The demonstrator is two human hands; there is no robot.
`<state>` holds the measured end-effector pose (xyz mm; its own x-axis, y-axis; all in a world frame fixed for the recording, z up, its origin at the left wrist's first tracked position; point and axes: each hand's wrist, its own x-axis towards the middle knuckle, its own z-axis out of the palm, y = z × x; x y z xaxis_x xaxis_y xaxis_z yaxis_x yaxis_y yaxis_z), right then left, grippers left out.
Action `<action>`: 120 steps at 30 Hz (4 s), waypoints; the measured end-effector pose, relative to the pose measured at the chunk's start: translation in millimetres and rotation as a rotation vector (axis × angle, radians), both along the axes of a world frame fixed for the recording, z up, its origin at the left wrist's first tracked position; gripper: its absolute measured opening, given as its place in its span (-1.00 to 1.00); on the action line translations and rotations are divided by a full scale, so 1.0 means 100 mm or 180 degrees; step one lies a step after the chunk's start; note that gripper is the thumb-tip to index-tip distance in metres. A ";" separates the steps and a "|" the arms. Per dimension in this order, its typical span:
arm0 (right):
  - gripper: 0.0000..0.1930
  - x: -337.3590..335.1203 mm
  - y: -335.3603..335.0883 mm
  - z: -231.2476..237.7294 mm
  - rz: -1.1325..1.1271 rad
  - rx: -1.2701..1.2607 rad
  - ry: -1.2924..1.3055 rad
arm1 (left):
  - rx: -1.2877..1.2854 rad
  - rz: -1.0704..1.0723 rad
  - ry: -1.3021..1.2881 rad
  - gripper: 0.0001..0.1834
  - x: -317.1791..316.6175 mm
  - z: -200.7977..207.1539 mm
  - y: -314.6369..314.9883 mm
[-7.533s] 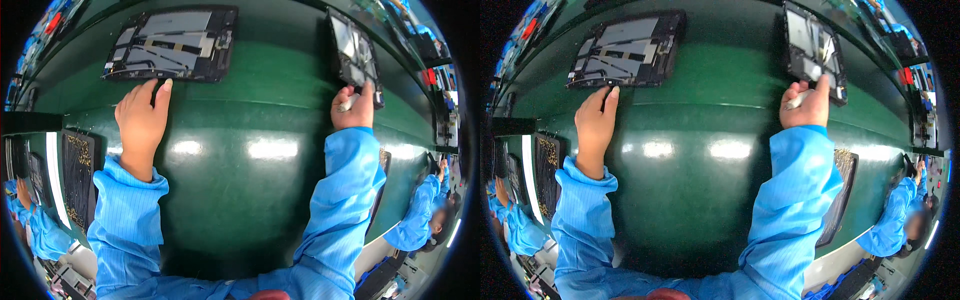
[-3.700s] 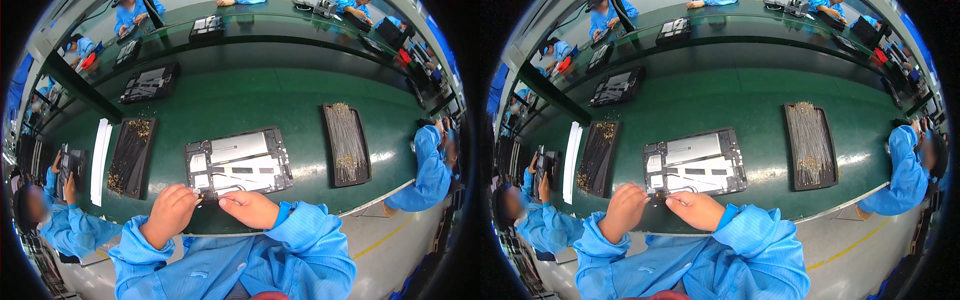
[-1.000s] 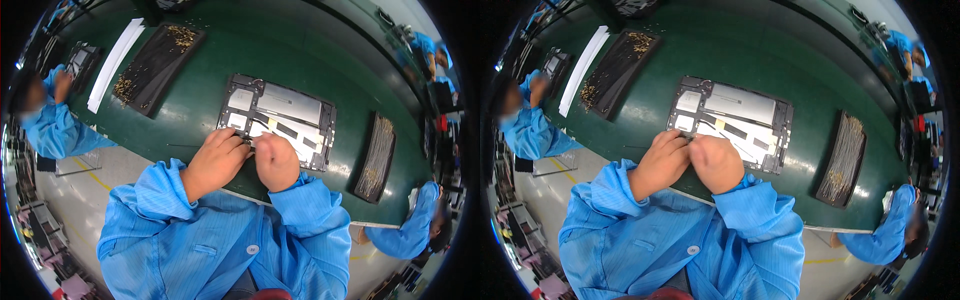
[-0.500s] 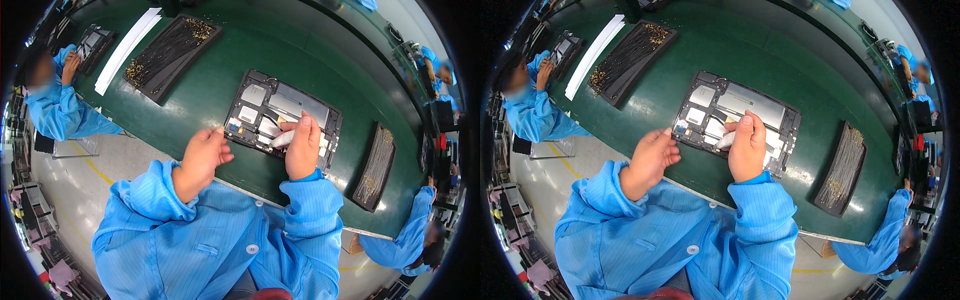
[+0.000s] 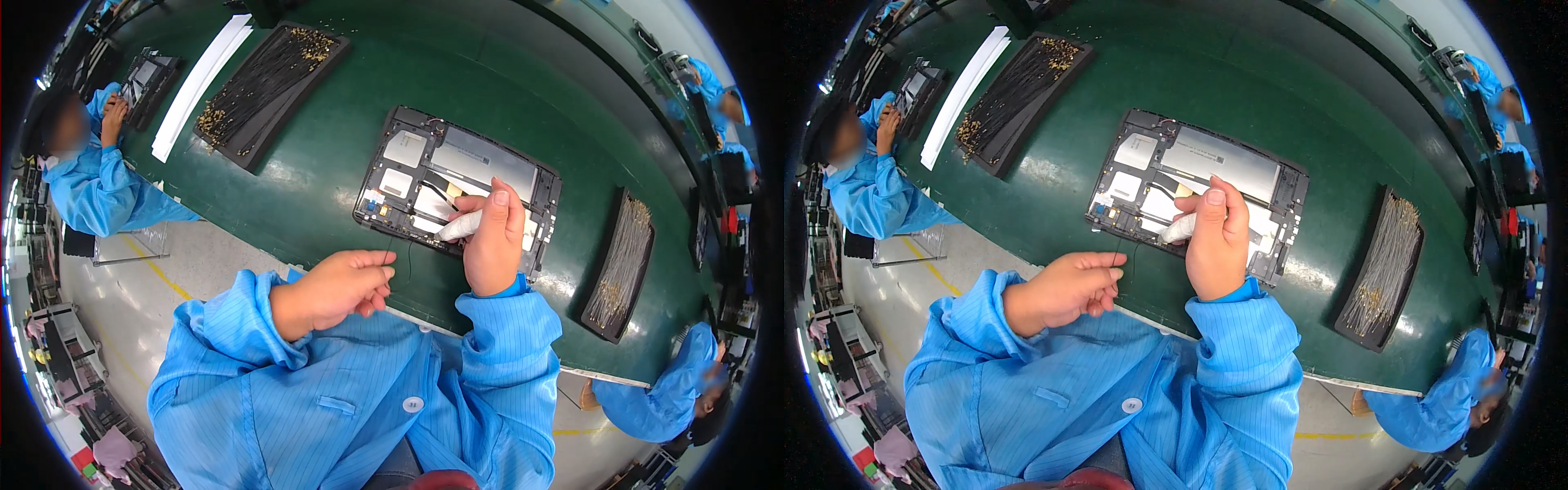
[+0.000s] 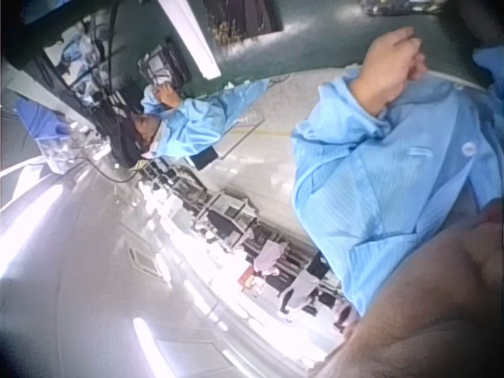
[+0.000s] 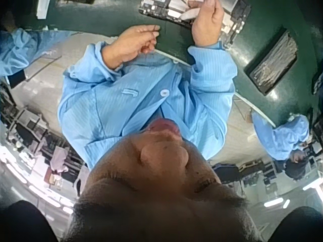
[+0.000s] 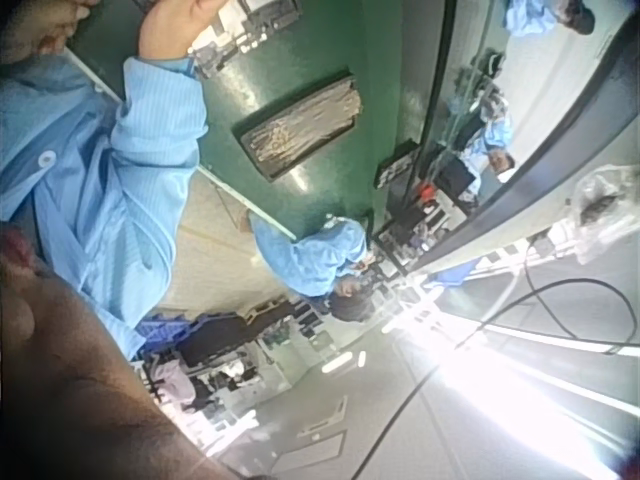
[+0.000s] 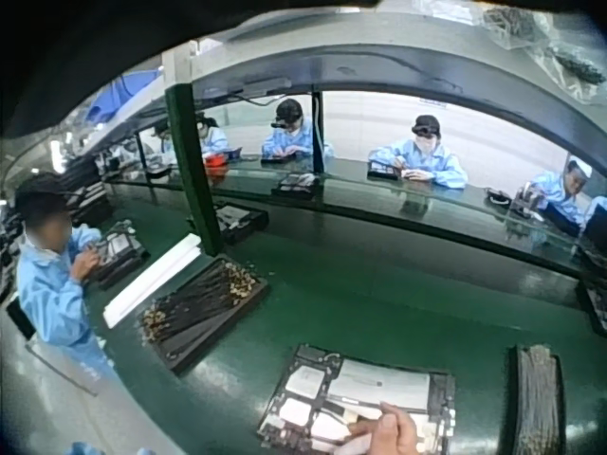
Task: Assembling and applying adhesive components to tablet internals on an assembly line.
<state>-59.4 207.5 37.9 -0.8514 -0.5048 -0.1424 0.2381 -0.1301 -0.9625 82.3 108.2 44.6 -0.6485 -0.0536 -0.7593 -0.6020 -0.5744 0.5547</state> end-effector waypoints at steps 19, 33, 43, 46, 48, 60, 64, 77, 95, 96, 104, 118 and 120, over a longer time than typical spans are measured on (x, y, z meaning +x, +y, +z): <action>-0.73 -0.23 -0.50 0.10 0.2814 0.2670 0.1904 | -0.0395 -0.0155 -0.0161 -0.73 -0.22 -0.02 -0.13; -0.58 -0.82 2.19 0.27 -0.1852 0.3301 0.0737 | 0.0949 -0.0161 0.0630 -0.63 -0.19 -0.18 -0.39; -0.70 -0.92 2.26 0.07 -0.1847 0.4800 0.0488 | 0.1239 -0.0127 0.0677 -0.61 -0.18 -0.24 -0.43; -0.72 -0.92 2.36 -0.02 -0.1827 0.4678 0.1240 | 0.1343 -0.0135 0.0656 -0.60 -0.17 -0.24 -0.45; -0.72 -0.90 2.31 0.01 -0.1774 0.4731 0.1065 | 0.1365 -0.0137 0.0632 -0.59 -0.14 -0.24 -0.46; -0.57 -0.47 2.58 0.00 -0.2148 0.3362 -0.0114 | 0.1298 -0.0127 0.0766 -0.58 -0.16 -0.25 -0.45; -0.51 -0.25 2.78 -0.07 -0.2798 0.1985 -0.1179 | 0.1233 -0.0185 0.0741 -0.58 -0.19 -0.25 -0.44; -0.53 -0.41 2.67 0.00 -0.1830 0.2629 -0.1109 | 0.0975 -0.0135 0.0681 -0.59 -0.17 -0.24 -0.39; -0.82 0.18 1.85 0.62 -0.1269 0.0355 -0.0534 | -0.3261 -0.2492 0.2751 -0.58 -0.38 0.32 0.17; -0.85 0.25 1.69 0.58 -0.0815 0.0482 -0.0642 | -0.3329 -0.2431 0.2628 -0.58 -0.42 0.32 0.22; -0.81 0.28 0.98 0.24 0.1019 0.0585 -0.1668 | -0.4290 -0.1581 0.3449 -0.73 -0.42 0.01 0.28; -0.67 0.03 0.69 0.00 -0.1613 0.0200 0.0500 | -0.5338 -0.1429 0.2662 -0.88 -0.79 -0.15 0.37; -0.68 0.04 0.67 -0.07 -0.1694 0.0287 0.0853 | -0.5340 -0.1441 0.2656 -0.88 -0.79 -0.14 0.37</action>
